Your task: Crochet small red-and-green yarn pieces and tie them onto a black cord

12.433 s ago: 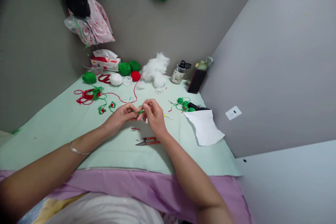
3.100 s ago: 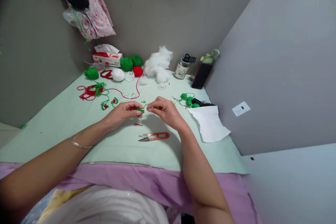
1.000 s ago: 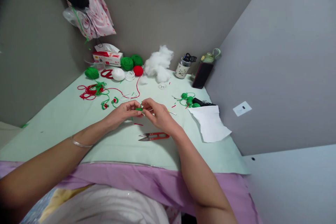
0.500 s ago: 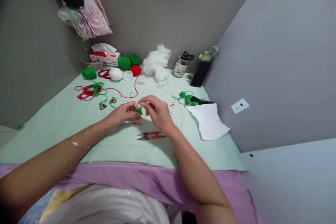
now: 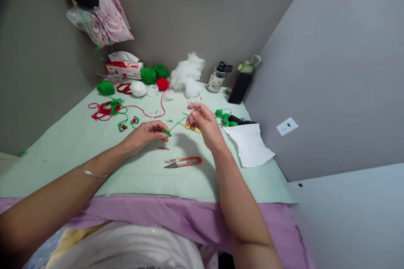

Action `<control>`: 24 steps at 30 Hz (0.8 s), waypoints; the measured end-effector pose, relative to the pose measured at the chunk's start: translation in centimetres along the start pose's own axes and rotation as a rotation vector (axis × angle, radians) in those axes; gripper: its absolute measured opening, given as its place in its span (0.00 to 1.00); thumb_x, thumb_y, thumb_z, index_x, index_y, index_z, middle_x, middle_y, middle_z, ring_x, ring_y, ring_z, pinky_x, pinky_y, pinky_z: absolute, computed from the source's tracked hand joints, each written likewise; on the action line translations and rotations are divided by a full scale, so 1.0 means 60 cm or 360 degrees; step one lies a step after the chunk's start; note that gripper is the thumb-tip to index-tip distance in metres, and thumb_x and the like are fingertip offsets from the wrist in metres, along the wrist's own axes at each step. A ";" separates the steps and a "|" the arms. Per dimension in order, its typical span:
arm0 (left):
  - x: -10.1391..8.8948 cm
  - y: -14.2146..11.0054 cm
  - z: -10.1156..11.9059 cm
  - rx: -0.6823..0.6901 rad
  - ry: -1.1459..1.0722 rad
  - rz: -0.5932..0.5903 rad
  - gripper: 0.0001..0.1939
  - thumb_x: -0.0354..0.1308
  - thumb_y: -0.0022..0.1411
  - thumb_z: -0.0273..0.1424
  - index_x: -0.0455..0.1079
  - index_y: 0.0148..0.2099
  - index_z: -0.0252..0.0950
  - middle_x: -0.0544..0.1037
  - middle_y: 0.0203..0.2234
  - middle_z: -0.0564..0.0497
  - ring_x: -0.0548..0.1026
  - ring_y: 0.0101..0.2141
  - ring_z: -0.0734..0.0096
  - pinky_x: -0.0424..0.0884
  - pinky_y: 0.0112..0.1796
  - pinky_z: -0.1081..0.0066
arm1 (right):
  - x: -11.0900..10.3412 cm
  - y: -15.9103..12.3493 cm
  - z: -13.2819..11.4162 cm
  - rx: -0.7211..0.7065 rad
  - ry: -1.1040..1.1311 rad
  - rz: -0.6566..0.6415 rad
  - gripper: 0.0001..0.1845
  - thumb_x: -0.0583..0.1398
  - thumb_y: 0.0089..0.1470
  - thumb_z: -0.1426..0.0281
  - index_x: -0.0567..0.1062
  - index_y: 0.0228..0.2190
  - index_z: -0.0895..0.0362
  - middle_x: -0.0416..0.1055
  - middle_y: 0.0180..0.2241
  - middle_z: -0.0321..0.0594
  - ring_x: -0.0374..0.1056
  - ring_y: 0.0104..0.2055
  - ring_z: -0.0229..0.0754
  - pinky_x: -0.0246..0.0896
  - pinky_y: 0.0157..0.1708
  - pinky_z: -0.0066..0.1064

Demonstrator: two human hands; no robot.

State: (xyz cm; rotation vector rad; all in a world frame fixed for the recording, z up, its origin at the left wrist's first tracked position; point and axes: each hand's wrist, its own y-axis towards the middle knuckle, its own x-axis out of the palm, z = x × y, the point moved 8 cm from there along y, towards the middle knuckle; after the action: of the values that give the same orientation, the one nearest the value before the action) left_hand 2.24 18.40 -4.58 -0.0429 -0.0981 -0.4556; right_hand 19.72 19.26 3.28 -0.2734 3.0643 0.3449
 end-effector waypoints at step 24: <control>0.004 -0.002 0.004 0.0030 -0.0003 -0.0078 0.11 0.65 0.58 0.36 0.77 0.43 0.38 0.81 0.36 0.50 0.78 0.40 0.64 0.71 0.46 0.64 | 0.045 -0.023 -0.014 -0.0566 -0.1286 -0.0273 0.08 0.58 0.63 0.71 0.79 0.37 0.50 0.69 0.35 0.38 0.66 0.36 0.40 0.57 0.34 0.32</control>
State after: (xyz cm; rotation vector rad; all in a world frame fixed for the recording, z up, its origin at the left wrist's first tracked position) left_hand 2.37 18.22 -4.33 -0.0224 -0.1056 -0.5035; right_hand 17.27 17.31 3.65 -0.3084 2.1640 0.7658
